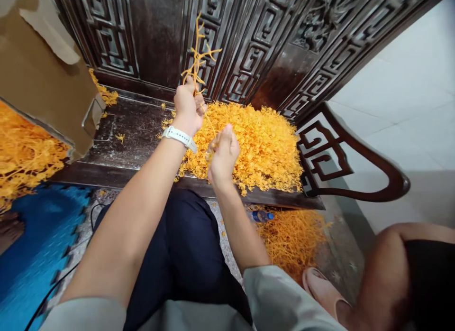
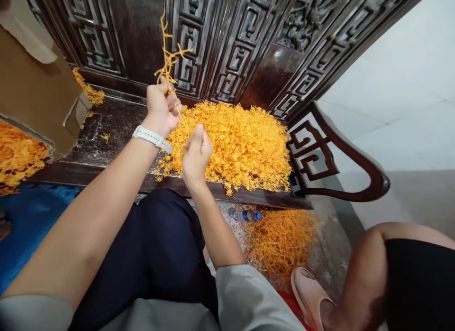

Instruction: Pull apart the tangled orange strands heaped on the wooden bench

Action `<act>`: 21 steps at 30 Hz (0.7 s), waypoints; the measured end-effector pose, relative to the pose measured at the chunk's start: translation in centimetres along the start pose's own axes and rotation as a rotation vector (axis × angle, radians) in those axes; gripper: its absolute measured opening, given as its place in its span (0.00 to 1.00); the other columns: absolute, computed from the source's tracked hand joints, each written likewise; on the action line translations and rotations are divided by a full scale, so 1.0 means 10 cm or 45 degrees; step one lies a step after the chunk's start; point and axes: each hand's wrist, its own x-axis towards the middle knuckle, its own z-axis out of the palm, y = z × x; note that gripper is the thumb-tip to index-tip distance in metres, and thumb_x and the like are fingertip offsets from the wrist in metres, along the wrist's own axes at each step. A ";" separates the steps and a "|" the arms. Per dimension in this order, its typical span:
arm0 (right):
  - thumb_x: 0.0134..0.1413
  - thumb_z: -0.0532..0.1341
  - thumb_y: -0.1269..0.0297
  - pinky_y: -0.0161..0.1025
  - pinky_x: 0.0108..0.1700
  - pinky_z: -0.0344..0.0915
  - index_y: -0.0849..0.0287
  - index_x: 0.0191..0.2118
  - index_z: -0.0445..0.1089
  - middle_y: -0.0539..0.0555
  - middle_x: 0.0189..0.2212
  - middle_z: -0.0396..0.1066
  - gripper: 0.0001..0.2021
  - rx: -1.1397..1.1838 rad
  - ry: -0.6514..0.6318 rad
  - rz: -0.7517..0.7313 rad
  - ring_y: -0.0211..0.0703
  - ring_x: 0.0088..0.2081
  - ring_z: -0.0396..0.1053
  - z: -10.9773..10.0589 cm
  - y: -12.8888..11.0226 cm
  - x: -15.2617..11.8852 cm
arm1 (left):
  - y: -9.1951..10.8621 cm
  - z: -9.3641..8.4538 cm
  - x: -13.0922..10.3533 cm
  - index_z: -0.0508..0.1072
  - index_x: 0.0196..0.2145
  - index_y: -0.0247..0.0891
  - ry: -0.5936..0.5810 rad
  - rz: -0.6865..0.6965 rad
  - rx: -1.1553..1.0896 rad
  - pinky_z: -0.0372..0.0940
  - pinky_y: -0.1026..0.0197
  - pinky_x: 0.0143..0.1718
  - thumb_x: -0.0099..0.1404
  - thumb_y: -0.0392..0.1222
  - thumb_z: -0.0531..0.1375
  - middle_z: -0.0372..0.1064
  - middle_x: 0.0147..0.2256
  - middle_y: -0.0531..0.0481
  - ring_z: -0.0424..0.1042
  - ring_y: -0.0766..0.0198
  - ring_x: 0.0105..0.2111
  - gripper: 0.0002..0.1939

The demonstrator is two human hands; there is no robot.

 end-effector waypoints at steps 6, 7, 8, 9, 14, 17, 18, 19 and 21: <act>0.72 0.54 0.42 0.34 0.27 0.55 0.53 0.30 0.53 0.44 0.25 0.49 0.24 -0.129 0.069 -0.128 0.34 0.25 0.50 -0.11 -0.03 -0.53 | -0.24 0.06 -0.14 0.59 0.25 0.39 0.136 -0.183 -0.014 0.40 0.65 0.19 0.74 0.36 0.56 0.45 0.18 0.59 0.44 0.73 0.14 0.17; 0.71 0.55 0.42 0.33 0.27 0.55 0.53 0.30 0.53 0.44 0.25 0.49 0.24 -0.130 0.073 -0.106 0.34 0.25 0.50 -0.15 -0.04 -0.56 | -0.29 0.07 -0.18 0.59 0.26 0.40 0.144 -0.223 -0.023 0.40 0.65 0.18 0.73 0.36 0.57 0.46 0.18 0.59 0.44 0.72 0.14 0.17; 0.71 0.56 0.41 0.33 0.27 0.56 0.54 0.29 0.53 0.44 0.26 0.49 0.25 -0.127 0.073 -0.095 0.33 0.25 0.51 -0.20 -0.06 -0.58 | -0.34 0.09 -0.22 0.59 0.26 0.40 0.152 -0.259 -0.038 0.41 0.64 0.18 0.72 0.36 0.59 0.47 0.17 0.59 0.44 0.72 0.14 0.17; 0.70 0.57 0.41 0.32 0.26 0.55 0.54 0.29 0.54 0.44 0.25 0.49 0.25 -0.121 0.071 -0.094 0.33 0.25 0.52 -0.24 -0.07 -0.60 | -0.38 0.10 -0.24 0.59 0.26 0.40 0.156 -0.289 -0.055 0.41 0.64 0.18 0.71 0.36 0.60 0.47 0.17 0.59 0.44 0.72 0.14 0.17; 0.72 0.56 0.41 0.31 0.19 0.48 0.53 0.33 0.63 0.42 0.22 0.50 0.21 -0.178 0.008 0.029 0.32 0.19 0.48 -0.50 -0.11 -0.88 | -0.23 0.05 -0.05 0.57 0.28 0.41 0.226 -0.203 -0.152 0.39 0.62 0.19 0.75 0.38 0.58 0.46 0.18 0.58 0.43 0.70 0.16 0.18; 0.75 0.55 0.48 0.33 0.19 0.47 0.53 0.34 0.67 0.42 0.20 0.51 0.18 -0.299 -0.087 -0.004 0.32 0.18 0.46 -0.70 -0.13 -1.15 | 0.12 -0.06 0.20 0.52 0.28 0.41 0.286 0.016 -0.219 0.37 0.64 0.20 0.81 0.39 0.51 0.39 0.19 0.60 0.36 0.70 0.19 0.20; 0.75 0.56 0.51 0.34 0.19 0.48 0.54 0.32 0.67 0.43 0.21 0.53 0.19 -0.352 -0.097 -0.082 0.32 0.18 0.49 -0.77 -0.15 -1.17 | 0.24 -0.09 0.25 0.52 0.28 0.40 0.269 0.039 -0.220 0.36 0.64 0.21 0.82 0.39 0.49 0.37 0.20 0.60 0.34 0.70 0.20 0.20; 0.75 0.56 0.53 0.34 0.20 0.49 0.54 0.29 0.65 0.45 0.21 0.56 0.20 -0.395 -0.093 -0.192 0.33 0.19 0.51 -0.84 -0.19 -1.13 | 0.33 -0.13 0.29 0.52 0.28 0.40 0.251 0.054 -0.218 0.35 0.63 0.21 0.82 0.40 0.48 0.36 0.21 0.60 0.32 0.69 0.20 0.20; 0.75 0.57 0.55 0.35 0.20 0.51 0.54 0.27 0.60 0.46 0.22 0.55 0.21 -0.445 0.000 -0.483 0.34 0.19 0.52 -0.95 -0.29 -0.86 | 0.43 -0.18 0.29 0.52 0.28 0.41 0.215 0.036 -0.218 0.34 0.62 0.22 0.82 0.40 0.47 0.35 0.21 0.60 0.29 0.68 0.22 0.21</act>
